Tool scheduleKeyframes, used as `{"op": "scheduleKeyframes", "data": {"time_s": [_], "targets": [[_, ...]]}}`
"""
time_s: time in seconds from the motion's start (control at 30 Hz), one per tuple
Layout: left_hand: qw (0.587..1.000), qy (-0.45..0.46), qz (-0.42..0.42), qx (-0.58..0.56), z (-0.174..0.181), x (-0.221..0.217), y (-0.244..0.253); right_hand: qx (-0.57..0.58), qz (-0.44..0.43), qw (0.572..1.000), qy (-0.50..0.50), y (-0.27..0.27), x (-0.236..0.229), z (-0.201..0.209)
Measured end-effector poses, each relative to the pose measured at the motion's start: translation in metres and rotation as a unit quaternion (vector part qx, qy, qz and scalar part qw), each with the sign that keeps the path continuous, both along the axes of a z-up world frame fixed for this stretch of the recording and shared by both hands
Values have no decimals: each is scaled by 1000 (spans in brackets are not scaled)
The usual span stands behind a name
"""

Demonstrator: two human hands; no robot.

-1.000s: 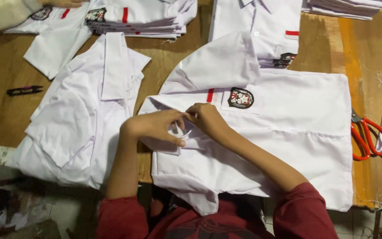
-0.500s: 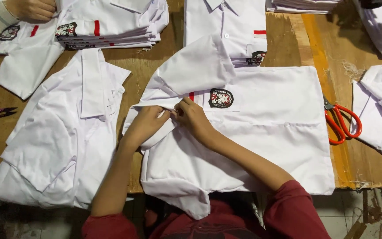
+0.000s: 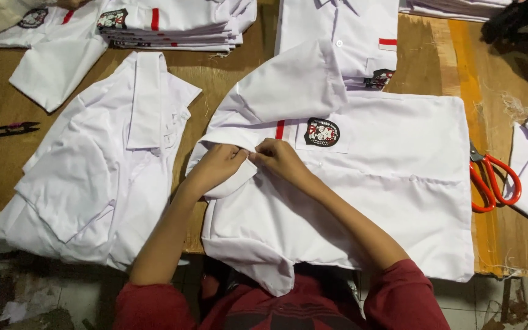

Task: The person folds a white shirt on a wooden table, aligning the collar and sleeves. They use red-handled scissors to trim a loose thread near the collar and then continue folding the shirt into a neat stack.

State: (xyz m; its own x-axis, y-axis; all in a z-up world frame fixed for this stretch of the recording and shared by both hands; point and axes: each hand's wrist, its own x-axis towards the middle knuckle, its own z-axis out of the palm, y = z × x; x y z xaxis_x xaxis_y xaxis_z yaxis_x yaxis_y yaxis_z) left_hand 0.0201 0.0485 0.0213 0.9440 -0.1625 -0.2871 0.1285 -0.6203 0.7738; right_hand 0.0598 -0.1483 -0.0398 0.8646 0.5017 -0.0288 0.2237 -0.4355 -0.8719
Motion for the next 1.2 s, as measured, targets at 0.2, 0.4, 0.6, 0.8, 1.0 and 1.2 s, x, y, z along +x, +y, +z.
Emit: {"op": "scheduleKeyframes", "data": {"time_s": [0.2, 0.4, 0.6, 0.8, 1.0, 1.2], "targets": [[998, 15, -24, -62, -9, 4, 6, 76, -67, 989, 109, -3, 6, -22], [996, 31, -17, -87, -2, 3, 6, 120, -114, 966, 197, 1, -13, 44], [996, 24, -14, -88, -3, 4, 6, 157, -110, 964, 183, 1, 7, -20], [996, 21, -3, -83, -5, 5, 4, 119, -102, 980, 124, 4, 3, -4], [998, 2, -12, -68, -3, 2, 0, 95, -80, 980, 157, 3, -18, 46], [999, 2, -22, -31, -11, 5, -1, 78, -38, 988, 126, 3, 10, -16]]}}
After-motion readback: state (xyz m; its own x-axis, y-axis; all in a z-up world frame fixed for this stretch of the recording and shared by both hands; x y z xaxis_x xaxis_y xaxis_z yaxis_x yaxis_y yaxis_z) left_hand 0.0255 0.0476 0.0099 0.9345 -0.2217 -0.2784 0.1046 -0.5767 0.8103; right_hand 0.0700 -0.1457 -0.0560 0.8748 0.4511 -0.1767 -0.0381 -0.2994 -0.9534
